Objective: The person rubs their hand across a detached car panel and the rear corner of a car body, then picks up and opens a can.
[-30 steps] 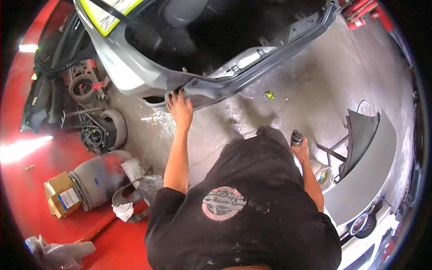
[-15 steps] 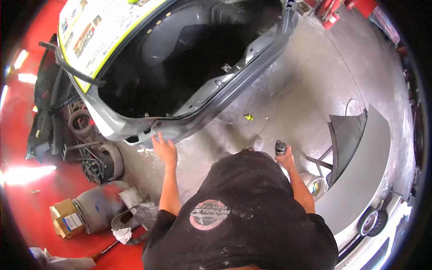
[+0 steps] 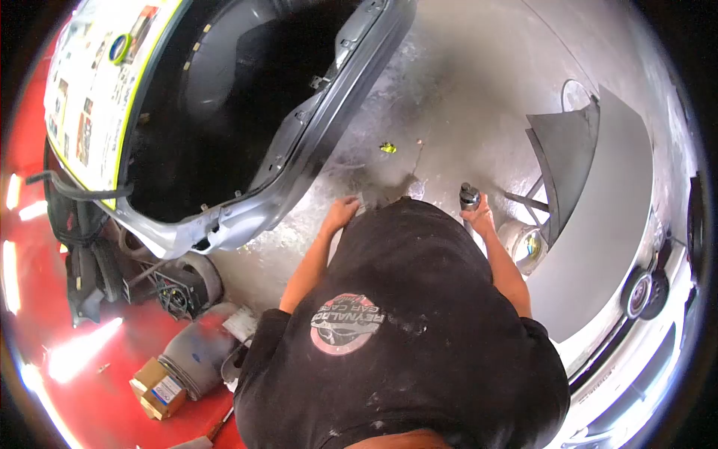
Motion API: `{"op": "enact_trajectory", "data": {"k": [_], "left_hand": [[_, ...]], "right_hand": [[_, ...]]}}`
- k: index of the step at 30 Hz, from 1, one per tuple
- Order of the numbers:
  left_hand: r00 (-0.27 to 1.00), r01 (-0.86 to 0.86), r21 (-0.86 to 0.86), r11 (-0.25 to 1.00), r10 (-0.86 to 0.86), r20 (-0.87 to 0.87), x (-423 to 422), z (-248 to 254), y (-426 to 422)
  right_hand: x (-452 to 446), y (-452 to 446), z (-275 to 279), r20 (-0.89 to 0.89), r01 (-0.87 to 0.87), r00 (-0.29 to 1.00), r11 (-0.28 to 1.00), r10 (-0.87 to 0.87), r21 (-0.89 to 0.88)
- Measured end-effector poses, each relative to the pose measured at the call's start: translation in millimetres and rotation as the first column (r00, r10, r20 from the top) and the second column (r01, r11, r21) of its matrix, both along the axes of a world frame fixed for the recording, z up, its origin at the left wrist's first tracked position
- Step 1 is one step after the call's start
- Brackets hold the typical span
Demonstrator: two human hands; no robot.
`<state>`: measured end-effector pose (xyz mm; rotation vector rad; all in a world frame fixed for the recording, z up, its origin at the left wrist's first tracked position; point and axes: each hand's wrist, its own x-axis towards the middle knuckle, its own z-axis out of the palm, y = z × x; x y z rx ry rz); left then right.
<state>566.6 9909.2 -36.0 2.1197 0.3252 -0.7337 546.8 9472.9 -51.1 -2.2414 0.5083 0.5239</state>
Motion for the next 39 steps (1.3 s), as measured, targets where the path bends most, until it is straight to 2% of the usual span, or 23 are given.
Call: {"op": "enact_trajectory", "data": {"k": [3,4,5,8,9,10,11,12,13,14,16,18,20,23,24,25,27,30,33,34,36,37,39], "left_hand": [[0.993,0.092,0.002,0.996,-0.092,0.076,3.2,-68.0,34.6],[0.997,0.078,0.018,0.997,-0.079,0.027,9.6,-62.2,36.1],[0.998,0.066,0.032,0.997,-0.065,-0.019,12.6,-56.2,36.4],[0.983,0.165,0.083,0.983,-0.158,-0.094,12.9,-115.9,56.7],[0.969,0.208,0.037,0.978,-0.200,-0.145,20.4,-113.4,51.6],[0.962,0.268,0.032,0.963,-0.266,-0.067,27.2,-107.9,42.4],[0.975,0.208,-0.178,0.962,-0.218,-0.040,28.6,-138.3,48.9],[0.978,0.138,-0.122,0.983,-0.154,-0.139,45.7,-114.2,27.4],[0.973,0.200,-0.219,0.955,-0.220,-0.075,60.4,-127.8,24.9],[0.936,0.298,-0.145,0.943,-0.319,-0.152,88.1,-128.3,13.1],[0.928,0.024,-0.167,0.986,-0.084,-0.363,145.7,-112.5,-26.2],[0.848,-0.202,-0.272,0.941,0.030,-0.528,209.1,-93.0,-66.7],[0.764,-0.379,-0.457,0.805,-0.007,-0.645,289.8,-64.1,-103.2],[0.824,-0.058,-0.596,0.801,-0.299,-0.481,404.5,-48.0,-135.4],[0.872,-0.011,-0.654,0.756,-0.313,-0.376,444.6,-22.4,-144.8],[0.877,-0.058,-0.624,0.780,-0.259,-0.405,483.9,-33.1,-151.5],[0.861,-0.196,-0.597,0.778,-0.155,-0.484,553.9,36.0,-191.2],[0.953,0.258,-0.528,0.809,-0.303,0.002,630.5,48.0,-244.8],[0.803,0.595,-0.401,0.697,-0.495,0.331,682.1,75.0,-305.0],[0.761,0.646,-0.357,0.675,-0.535,0.366,692.1,68.3,-324.0],[0.714,0.699,-0.337,0.630,-0.597,0.365,710.1,68.2,-360.8],[0.725,0.689,-0.364,0.627,-0.607,0.325,718.0,92.1,-375.0],[0.828,0.555,-0.531,0.640,-0.483,0.283,733.0,78.3,-408.1]], "right_hand": [[-9.7,-16.1,-15.7,-0.036,0.046,0.998,0.998,-0.045,0.048],[-11.3,-15.6,-13.1,-0.057,0.069,0.996,0.998,-0.069,-0.007],[-15.5,-19.8,-21.7,-0.040,0.107,0.994,0.993,-0.105,0.058],[-11.8,-28.0,-28.9,-0.020,0.141,0.990,0.990,-0.141,0.013],[-6.1,-31.2,-31.4,-0.019,0.156,0.988,0.988,-0.156,-0.007],[3.3,-35.4,-34.2,-0.029,0.171,0.985,0.985,-0.171,0.002],[21.0,-36.2,-16.5,-0.073,0.219,0.974,0.974,-0.214,0.060],[35.4,-38.8,-14.4,-0.022,0.218,0.976,0.975,-0.217,0.049],[52.5,-42.8,-12.3,-0.009,0.223,0.975,0.973,-0.223,0.055],[70.5,-48.5,-14.4,0.022,0.231,0.972,0.971,-0.232,0.055],[114.2,-61.9,-15.8,0.076,0.235,0.968,0.970,-0.239,0.062],[165.2,-73.8,-2.2,0.111,0.254,0.959,0.965,-0.259,0.062],[215.8,-85.7,5.5,0.197,0.295,0.934,0.954,-0.300,0.054],[292.9,-104.3,40.8,0.243,0.311,0.923,0.950,-0.299,-0.010],[323.0,-107.4,54.2,0.256,0.314,0.920,0.949,-0.296,-0.033],[349.7,-110.0,60.0,0.263,0.321,0.918,0.946,-0.297,-0.054],[395.4,-121.3,64.3,0.338,0.360,0.871,0.932,-0.356,0.053],[468.0,-119.0,132.6,0.443,0.411,0.763,0.883,-0.470,0.228],[531.3,-133.9,151.7,0.545,0.361,0.710,0.895,-0.446,0.262],[554.4,-136.0,164.4,0.535,0.330,0.686,0.867,-0.493,0.374],[599.7,-148.4,174.7,0.542,0.297,0.685,0.867,-0.486,0.401],[623.5,-157.2,176.9,0.549,0.278,0.682,0.866,-0.483,0.416],[670.1,-177.6,177.2,0.526,0.237,0.711,0.863,-0.466,0.445]]}}
